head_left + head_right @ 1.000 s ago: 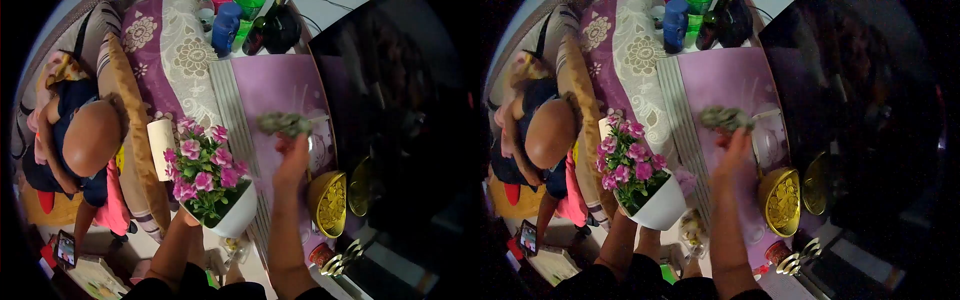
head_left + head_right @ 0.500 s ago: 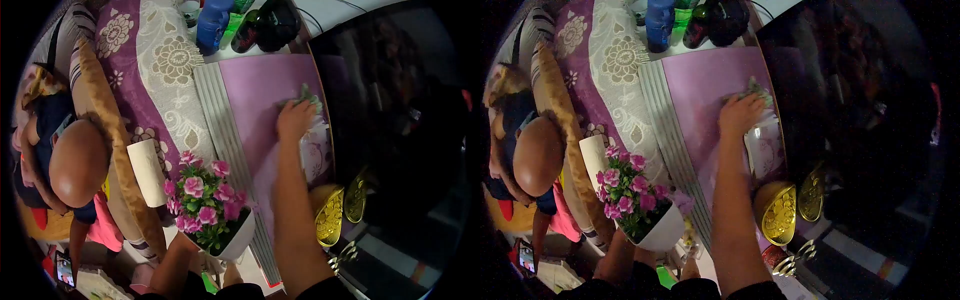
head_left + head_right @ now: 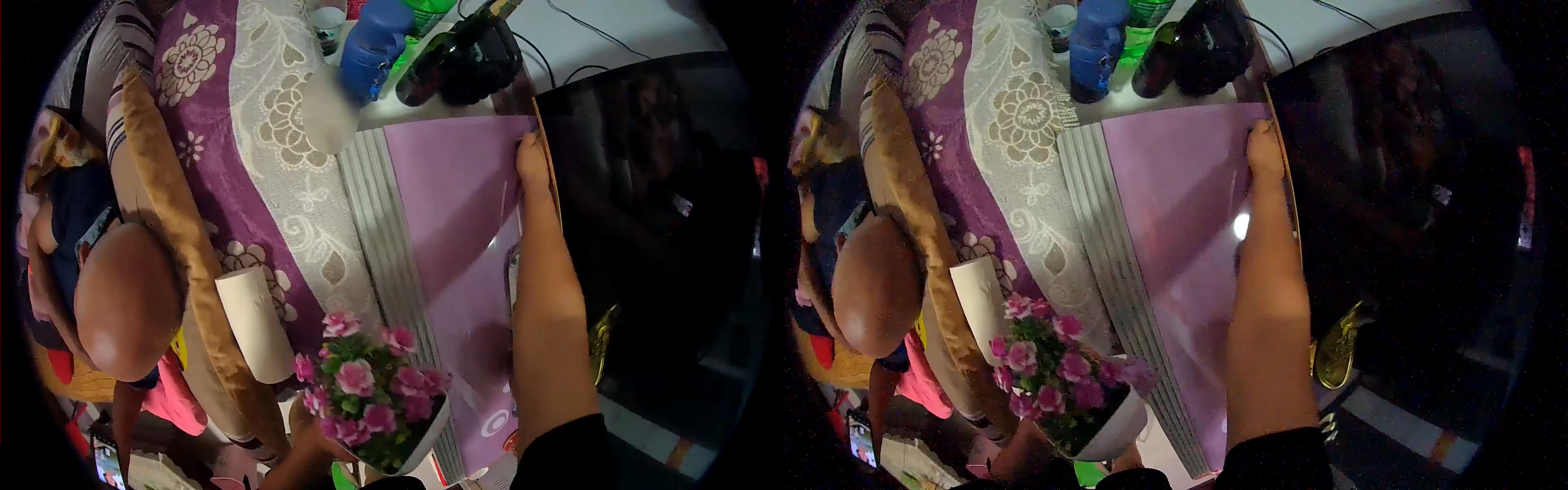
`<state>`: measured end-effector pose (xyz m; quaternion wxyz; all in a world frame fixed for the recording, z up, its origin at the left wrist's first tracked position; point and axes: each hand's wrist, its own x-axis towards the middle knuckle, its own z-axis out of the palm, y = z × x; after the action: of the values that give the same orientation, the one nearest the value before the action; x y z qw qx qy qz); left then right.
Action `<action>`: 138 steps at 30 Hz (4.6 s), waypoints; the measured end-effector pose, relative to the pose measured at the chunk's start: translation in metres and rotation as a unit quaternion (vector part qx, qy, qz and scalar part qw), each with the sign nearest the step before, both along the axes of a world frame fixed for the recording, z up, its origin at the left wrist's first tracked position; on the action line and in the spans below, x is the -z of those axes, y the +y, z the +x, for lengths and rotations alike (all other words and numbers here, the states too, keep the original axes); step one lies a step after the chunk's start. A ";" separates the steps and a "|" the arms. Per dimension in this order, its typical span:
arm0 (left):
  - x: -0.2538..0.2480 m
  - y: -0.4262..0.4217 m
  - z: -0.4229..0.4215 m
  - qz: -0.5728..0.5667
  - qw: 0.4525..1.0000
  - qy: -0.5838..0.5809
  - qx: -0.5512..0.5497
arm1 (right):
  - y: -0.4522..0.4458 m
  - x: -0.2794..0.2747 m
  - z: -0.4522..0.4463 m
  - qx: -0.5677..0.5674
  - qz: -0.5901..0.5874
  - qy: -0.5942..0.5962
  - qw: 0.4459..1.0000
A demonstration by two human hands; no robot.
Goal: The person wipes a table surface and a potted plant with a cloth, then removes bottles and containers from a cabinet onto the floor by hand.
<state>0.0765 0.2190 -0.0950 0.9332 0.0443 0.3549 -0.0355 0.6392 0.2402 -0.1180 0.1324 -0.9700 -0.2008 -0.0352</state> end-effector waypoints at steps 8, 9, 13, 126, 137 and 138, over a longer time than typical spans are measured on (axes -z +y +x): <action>-0.006 0.003 0.010 0.002 1.000 -0.016 0.003 | 0.037 0.005 -0.068 -0.163 -0.050 -0.175 0.970; -0.007 0.009 0.018 0.012 1.000 -0.022 -0.007 | 0.045 0.004 -0.088 -0.161 -0.056 -0.159 0.973; -0.021 0.033 0.047 0.040 0.996 -0.039 -0.062 | 0.065 -0.013 -0.168 -0.228 0.020 -0.108 0.967; -0.015 -0.074 0.206 0.921 0.155 -0.244 0.263 | -0.271 -0.067 -0.430 -0.014 0.326 0.251 0.911; -0.006 -0.079 0.206 0.893 0.345 -0.245 0.153 | -0.379 -0.116 -0.549 0.203 0.426 0.375 0.798; -0.005 -0.069 0.216 0.926 0.300 -0.215 0.081 | -0.377 -0.117 -0.548 0.222 0.445 0.372 0.784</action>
<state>0.2923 0.1501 -0.0895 0.3128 0.9135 -0.0651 0.2519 0.0914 -0.1366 -0.0011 0.6021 -0.7593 0.1224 0.2143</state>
